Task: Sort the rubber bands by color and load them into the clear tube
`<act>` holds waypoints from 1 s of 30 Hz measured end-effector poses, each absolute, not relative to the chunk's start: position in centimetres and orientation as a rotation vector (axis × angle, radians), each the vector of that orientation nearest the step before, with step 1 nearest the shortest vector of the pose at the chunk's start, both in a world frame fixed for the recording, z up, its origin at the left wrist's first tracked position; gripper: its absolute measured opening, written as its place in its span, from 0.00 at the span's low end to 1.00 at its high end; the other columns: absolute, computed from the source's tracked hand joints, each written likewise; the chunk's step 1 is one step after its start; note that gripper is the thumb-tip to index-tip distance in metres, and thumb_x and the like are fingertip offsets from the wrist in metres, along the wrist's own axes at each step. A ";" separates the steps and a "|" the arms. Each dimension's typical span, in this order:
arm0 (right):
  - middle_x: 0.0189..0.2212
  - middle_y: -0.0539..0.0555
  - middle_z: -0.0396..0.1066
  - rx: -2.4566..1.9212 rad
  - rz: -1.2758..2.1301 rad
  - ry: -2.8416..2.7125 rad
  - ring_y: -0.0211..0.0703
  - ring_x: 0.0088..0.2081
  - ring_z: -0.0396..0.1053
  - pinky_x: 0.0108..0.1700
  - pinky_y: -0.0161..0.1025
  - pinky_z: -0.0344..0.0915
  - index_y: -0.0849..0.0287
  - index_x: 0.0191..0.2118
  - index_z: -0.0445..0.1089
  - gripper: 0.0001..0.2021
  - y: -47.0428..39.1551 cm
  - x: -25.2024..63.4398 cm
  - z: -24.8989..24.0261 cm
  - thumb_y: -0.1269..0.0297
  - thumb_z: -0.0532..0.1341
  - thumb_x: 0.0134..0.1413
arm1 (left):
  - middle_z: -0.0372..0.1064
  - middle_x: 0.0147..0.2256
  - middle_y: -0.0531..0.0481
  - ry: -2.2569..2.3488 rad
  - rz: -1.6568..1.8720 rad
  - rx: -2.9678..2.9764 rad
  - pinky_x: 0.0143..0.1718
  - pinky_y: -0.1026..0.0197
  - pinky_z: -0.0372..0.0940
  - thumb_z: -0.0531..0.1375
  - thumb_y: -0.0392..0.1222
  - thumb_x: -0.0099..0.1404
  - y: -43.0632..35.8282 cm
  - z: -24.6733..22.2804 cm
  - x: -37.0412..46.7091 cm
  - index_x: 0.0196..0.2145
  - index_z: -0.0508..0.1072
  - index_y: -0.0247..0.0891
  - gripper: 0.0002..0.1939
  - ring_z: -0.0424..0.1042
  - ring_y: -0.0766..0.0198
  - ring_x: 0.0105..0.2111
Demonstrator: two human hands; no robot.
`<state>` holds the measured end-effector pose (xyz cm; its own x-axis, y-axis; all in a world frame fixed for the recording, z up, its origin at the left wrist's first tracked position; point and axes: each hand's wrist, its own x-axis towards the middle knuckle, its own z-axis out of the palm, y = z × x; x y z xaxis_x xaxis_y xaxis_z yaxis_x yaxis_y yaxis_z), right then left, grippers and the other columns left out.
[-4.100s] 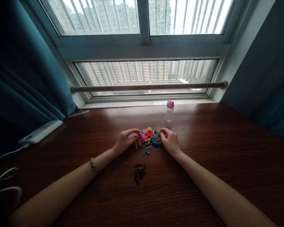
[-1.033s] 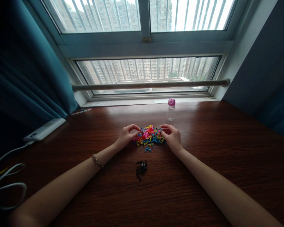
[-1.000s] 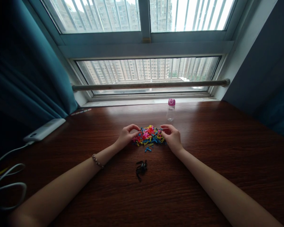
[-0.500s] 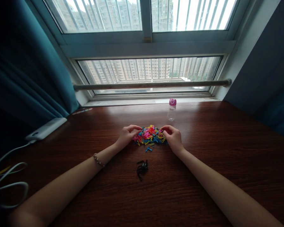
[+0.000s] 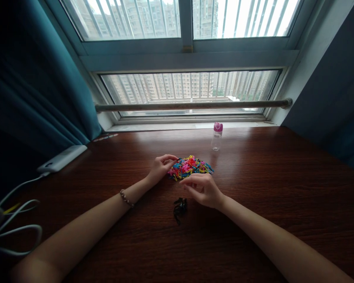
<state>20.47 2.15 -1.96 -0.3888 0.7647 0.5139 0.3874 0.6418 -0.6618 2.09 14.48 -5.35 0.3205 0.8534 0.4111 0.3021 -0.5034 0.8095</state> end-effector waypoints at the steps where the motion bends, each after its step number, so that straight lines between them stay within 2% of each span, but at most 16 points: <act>1: 0.27 0.54 0.71 -0.927 0.546 -1.990 0.38 0.28 0.67 0.33 0.34 0.63 0.60 0.35 0.71 0.08 2.3 20.6 -2.0 0.68 0.55 0.52 | 0.73 0.31 0.47 1.016 1.155 1.960 0.35 0.61 0.66 0.59 0.41 0.54 14.4 -5.2 2.1 0.31 0.74 0.35 0.08 0.71 0.60 0.33; 8: 0.27 0.53 0.73 -1.221 0.266 -1.665 0.40 0.27 0.68 0.33 0.36 0.63 0.59 0.31 0.72 0.10 4.2 22.1 -3.2 0.62 0.55 0.52 | 0.71 0.29 0.46 0.701 1.104 1.950 0.36 0.62 0.64 0.59 0.38 0.54 12.0 -3.0 2.1 0.28 0.73 0.32 0.06 0.69 0.62 0.32; 13: 0.25 0.53 0.72 -1.386 0.294 -1.461 0.40 0.26 0.68 0.29 0.35 0.63 0.60 0.32 0.71 0.12 6.0 23.9 -4.3 0.60 0.54 0.53 | 0.70 0.24 0.48 0.461 0.840 1.999 0.26 0.66 0.63 0.56 0.40 0.57 9.4 -2.2 2.4 0.33 0.72 0.31 0.10 0.68 0.66 0.23; 17: 0.29 0.53 0.72 -1.370 0.210 -1.584 0.41 0.28 0.67 0.33 0.37 0.64 0.59 0.33 0.72 0.08 6.3 24.1 -4.5 0.63 0.56 0.50 | 0.68 0.20 0.50 0.530 0.852 2.087 0.23 0.68 0.61 0.54 0.40 0.59 9.3 -2.4 2.5 0.33 0.72 0.32 0.10 0.65 0.70 0.18; 20: 0.31 0.53 0.72 -1.237 0.157 -1.806 0.43 0.35 0.66 0.39 0.40 0.63 0.57 0.34 0.72 0.07 6.0 23.5 -4.3 0.67 0.57 0.49 | 0.70 0.23 0.50 0.784 1.113 2.194 0.28 0.66 0.62 0.55 0.38 0.58 11.3 -3.0 2.1 0.30 0.72 0.34 0.07 0.67 0.67 0.24; 23: 0.33 0.52 0.72 -1.152 0.117 -1.961 0.44 0.38 0.64 0.43 0.42 0.62 0.55 0.35 0.72 0.08 5.8 23.1 -4.3 0.69 0.57 0.49 | 0.70 0.28 0.49 0.944 1.223 2.268 0.35 0.62 0.63 0.57 0.37 0.56 13.6 -3.8 1.5 0.33 0.72 0.35 0.07 0.68 0.64 0.31; 27: 0.31 0.53 0.72 -1.231 0.053 -1.902 0.45 0.37 0.64 0.41 0.43 0.62 0.56 0.32 0.72 0.08 6.1 23.3 -4.7 0.70 0.56 0.50 | 0.70 0.28 0.49 0.942 1.085 2.366 0.36 0.61 0.62 0.58 0.40 0.56 14.9 -4.5 1.3 0.27 0.73 0.38 0.05 0.67 0.63 0.32; 30: 0.28 0.54 0.72 -1.342 0.044 -1.795 0.46 0.35 0.64 0.40 0.44 0.63 0.57 0.31 0.72 0.08 6.4 23.8 -5.1 0.70 0.56 0.49 | 0.70 0.30 0.48 0.870 0.998 2.436 0.39 0.59 0.61 0.60 0.43 0.54 14.9 -4.6 1.4 0.28 0.75 0.40 0.06 0.66 0.61 0.34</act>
<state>23.76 6.42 -5.05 -0.0404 0.7926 0.6084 0.7620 0.4183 -0.4944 1.45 14.86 -4.56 0.5592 0.6629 0.4979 0.4032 -0.7422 0.5353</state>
